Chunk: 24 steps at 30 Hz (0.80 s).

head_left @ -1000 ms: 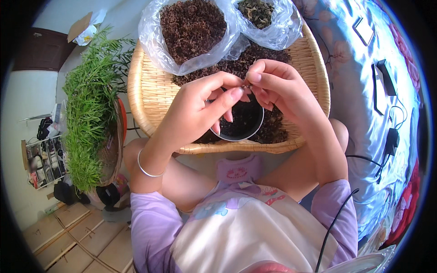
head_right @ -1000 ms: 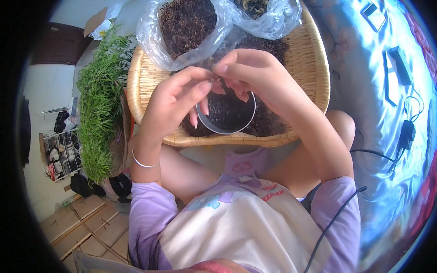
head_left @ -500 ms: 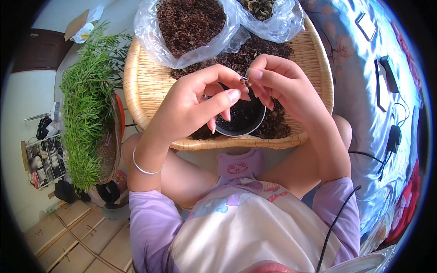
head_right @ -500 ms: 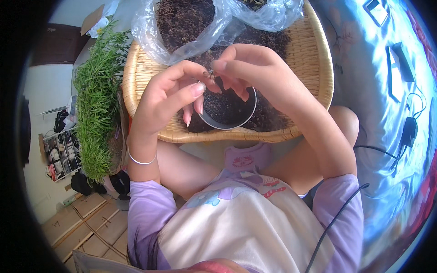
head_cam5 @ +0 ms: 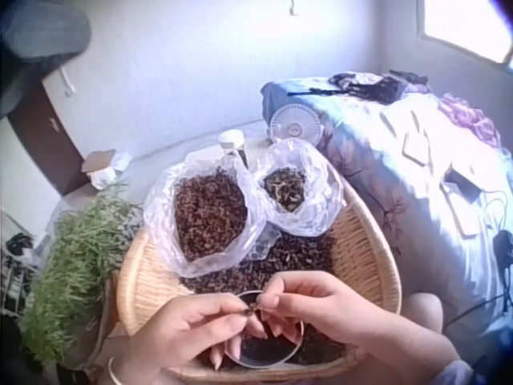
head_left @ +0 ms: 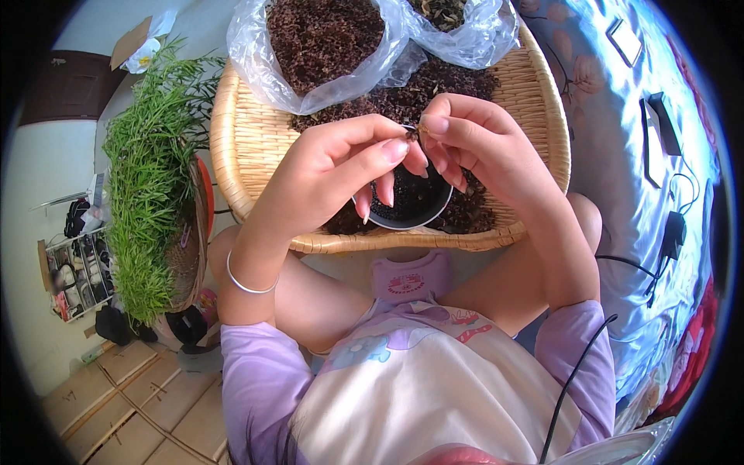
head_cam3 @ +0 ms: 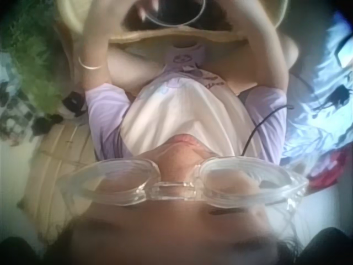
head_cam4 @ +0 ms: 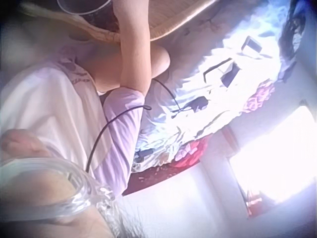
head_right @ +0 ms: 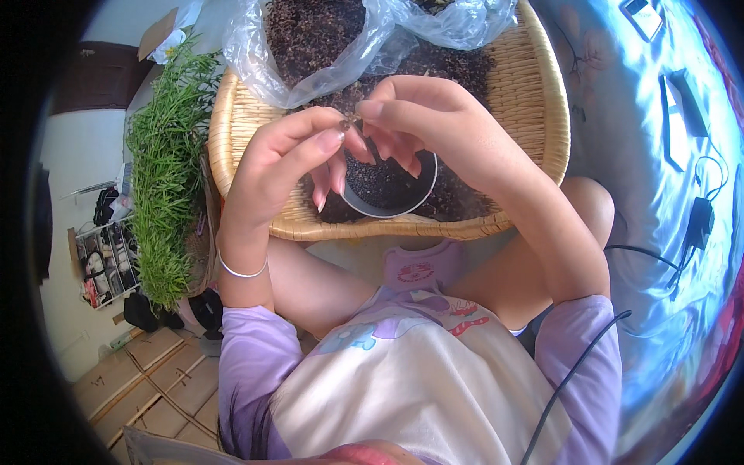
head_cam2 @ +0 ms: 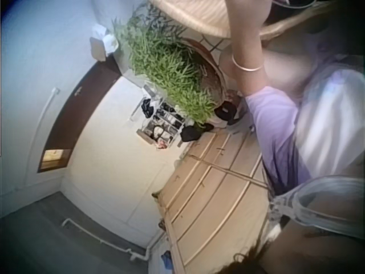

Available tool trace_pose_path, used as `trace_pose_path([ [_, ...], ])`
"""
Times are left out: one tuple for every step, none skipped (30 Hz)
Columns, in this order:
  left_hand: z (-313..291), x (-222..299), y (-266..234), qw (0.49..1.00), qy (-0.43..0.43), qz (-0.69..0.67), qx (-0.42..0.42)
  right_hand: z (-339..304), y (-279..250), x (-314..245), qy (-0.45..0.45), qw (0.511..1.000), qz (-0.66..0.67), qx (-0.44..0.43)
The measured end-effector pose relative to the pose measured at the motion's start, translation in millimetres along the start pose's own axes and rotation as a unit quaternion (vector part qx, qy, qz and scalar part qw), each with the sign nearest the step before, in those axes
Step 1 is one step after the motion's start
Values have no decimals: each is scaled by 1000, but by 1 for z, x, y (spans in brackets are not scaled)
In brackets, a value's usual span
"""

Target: The person picks up seeds by hand from a basket, placing them into a small pot filled with soil while sitting on the floor.

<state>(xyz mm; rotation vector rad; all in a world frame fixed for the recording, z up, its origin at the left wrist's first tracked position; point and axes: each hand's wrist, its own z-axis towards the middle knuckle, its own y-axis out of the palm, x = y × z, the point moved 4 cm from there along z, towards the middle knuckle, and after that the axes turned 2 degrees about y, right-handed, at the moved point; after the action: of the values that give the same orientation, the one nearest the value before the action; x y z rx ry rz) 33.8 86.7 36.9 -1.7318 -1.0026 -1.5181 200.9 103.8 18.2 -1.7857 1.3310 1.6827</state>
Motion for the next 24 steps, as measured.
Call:
trace_pose_path([
  [0,1,0,1000,4,1,3,0,0,1,0,1000,2,1],
  [0,1,1,1000,5,3,1,1,-1,2,-1,1000,3,2],
  [0,1,1,1000,5,4,-2,1,-2,3,-1,1000,5,3],
  [0,1,1,1000,6,6,-5,1,-2,4,-1,1000,4,6],
  [-1,1,1,1000,6,8,-3,1,-1,5,-2,1000,2,9],
  [-1,2,1,1000,7,10,-1,1,-1,5,-3,1000,1,11],
  [-1,2,2,1000,7,12,1,1,-1,5,-2,1000,-13,7],
  [-1,1,1,1000,10,18,6,2,-1,3,-2,1000,-26,3],
  [-1,-1,1,1000,14,23,11,2,-1,2,-2,999,-40,-1],
  [0,-1,0,999,18,28,17,2,-4,0,-8,999,-48,-1],
  [0,-1,-1,999,14,31,15,4,-8,-3,-14,998,-55,-1],
  [1,0,-2,999,12,33,13,5,-13,-6,-20,998,-63,0],
  [2,1,-2,999,8,35,11,8,-21,-7,-29,997,-72,9],
  [1,3,-4,999,20,43,22,10,-27,-12,-51,993,-108,15],
  [2,5,-6,998,33,49,31,10,-35,-19,-72,985,-155,23],
  [2,9,-8,997,47,56,40,11,-43,-26,-95,974,-202,30],
  [1,16,-15,995,47,60,57,13,-57,-29,-126,951,-276,57],
  [4,21,-25,988,65,122,75,18,-70,-28,-121,927,-344,84],
  [9,25,-36,977,75,173,100,22,-81,-22,-112,914,-381,88],
  [16,28,-47,963,86,223,123,25,-89,-17,-103,898,-417,92],
  [25,28,-59,952,75,265,134,32,-93,-8,-70,894,-439,54],
  [35,28,-72,938,64,308,145,39,-95,0,-36,887,-460,16],
  [44,29,-90,920,57,358,151,45,-94,5,-5,877,-480,-24],
  [56,24,-103,906,57,389,159,50,-98,12,16,865,-499,-47],
])
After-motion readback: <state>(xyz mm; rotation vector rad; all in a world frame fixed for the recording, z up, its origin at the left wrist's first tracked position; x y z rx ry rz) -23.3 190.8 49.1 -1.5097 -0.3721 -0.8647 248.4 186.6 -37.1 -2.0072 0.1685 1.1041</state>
